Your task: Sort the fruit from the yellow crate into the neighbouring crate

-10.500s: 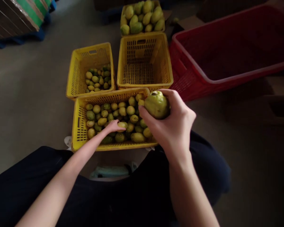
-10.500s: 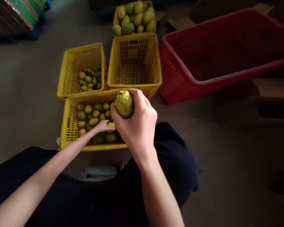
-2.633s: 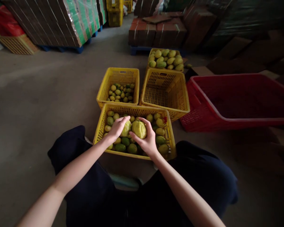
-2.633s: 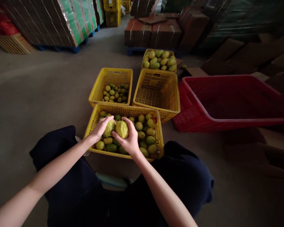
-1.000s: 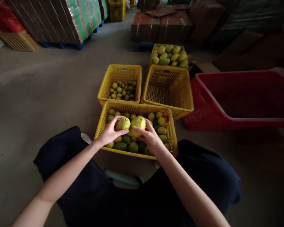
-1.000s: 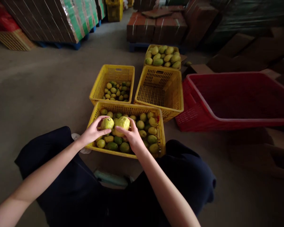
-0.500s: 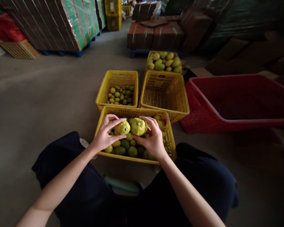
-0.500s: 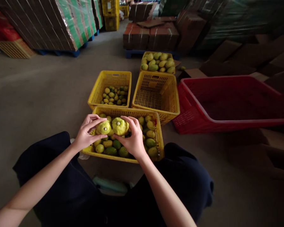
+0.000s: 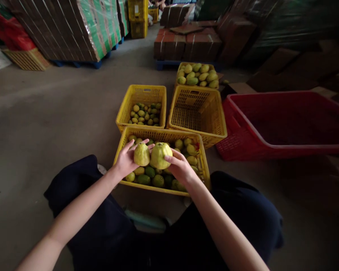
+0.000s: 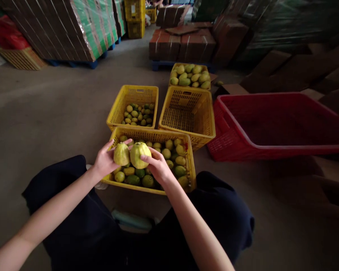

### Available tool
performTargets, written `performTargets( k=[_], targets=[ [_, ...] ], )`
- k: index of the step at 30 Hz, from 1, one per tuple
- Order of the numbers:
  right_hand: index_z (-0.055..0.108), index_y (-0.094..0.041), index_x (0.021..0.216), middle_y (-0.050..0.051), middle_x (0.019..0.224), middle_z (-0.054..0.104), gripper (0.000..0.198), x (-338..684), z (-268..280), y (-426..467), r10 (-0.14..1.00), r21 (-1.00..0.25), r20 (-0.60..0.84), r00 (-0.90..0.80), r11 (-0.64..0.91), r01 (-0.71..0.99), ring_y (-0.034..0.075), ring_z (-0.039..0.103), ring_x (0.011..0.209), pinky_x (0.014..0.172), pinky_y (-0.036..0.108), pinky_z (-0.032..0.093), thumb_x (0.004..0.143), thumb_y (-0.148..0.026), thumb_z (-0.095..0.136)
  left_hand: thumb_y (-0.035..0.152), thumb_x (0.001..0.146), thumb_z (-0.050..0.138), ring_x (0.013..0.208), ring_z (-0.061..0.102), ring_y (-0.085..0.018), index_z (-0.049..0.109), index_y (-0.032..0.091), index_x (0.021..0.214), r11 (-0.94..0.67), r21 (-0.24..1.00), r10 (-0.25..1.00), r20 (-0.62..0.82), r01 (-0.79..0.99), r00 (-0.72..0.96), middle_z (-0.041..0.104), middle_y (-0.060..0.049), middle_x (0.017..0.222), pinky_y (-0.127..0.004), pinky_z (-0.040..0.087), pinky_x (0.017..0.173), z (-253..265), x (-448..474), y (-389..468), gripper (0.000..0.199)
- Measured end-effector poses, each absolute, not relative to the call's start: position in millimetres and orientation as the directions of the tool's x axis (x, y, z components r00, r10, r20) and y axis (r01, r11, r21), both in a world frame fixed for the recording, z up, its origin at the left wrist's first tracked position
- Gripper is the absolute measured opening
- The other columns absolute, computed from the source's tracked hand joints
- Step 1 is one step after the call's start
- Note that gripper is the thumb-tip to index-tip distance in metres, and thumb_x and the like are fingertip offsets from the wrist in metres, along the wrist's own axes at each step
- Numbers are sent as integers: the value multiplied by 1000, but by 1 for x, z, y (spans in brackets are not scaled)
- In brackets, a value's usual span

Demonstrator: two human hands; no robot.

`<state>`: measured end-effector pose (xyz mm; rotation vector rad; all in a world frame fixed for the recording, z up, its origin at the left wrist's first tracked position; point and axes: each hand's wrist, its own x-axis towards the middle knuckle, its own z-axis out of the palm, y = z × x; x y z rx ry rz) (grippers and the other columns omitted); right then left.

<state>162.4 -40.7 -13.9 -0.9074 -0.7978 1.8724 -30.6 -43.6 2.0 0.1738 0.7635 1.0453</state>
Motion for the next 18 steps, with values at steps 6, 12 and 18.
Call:
performTargets(
  k=[6,12,18],
  targets=[
    [70,-19,89,5,84,77,21,154,-14,-39,863,-668,-410,-296,-505,-547,27,71,101,86,38,58,76,-35,72,28,98,49,87,74,-19,67,10,104,471,430,794,-587,-771,158,74,-9,87,-29,59,86,-4,-13,-42,26],
    [66,-20,80,4,71,74,20,140,-15,-43,766,-568,-624,-155,-580,-584,24,74,90,75,32,61,89,-31,53,26,99,51,62,68,-12,64,16,84,504,414,699,-711,-758,76,69,0,69,-21,59,67,-17,-3,-35,22],
    [67,-20,88,5,75,75,21,147,-14,-40,767,-555,-590,-253,-612,-563,25,73,74,57,33,59,85,-38,58,33,97,48,60,66,-15,66,14,89,545,380,686,-714,-747,138,68,-3,70,-26,58,62,-19,4,-36,27]
  ],
)
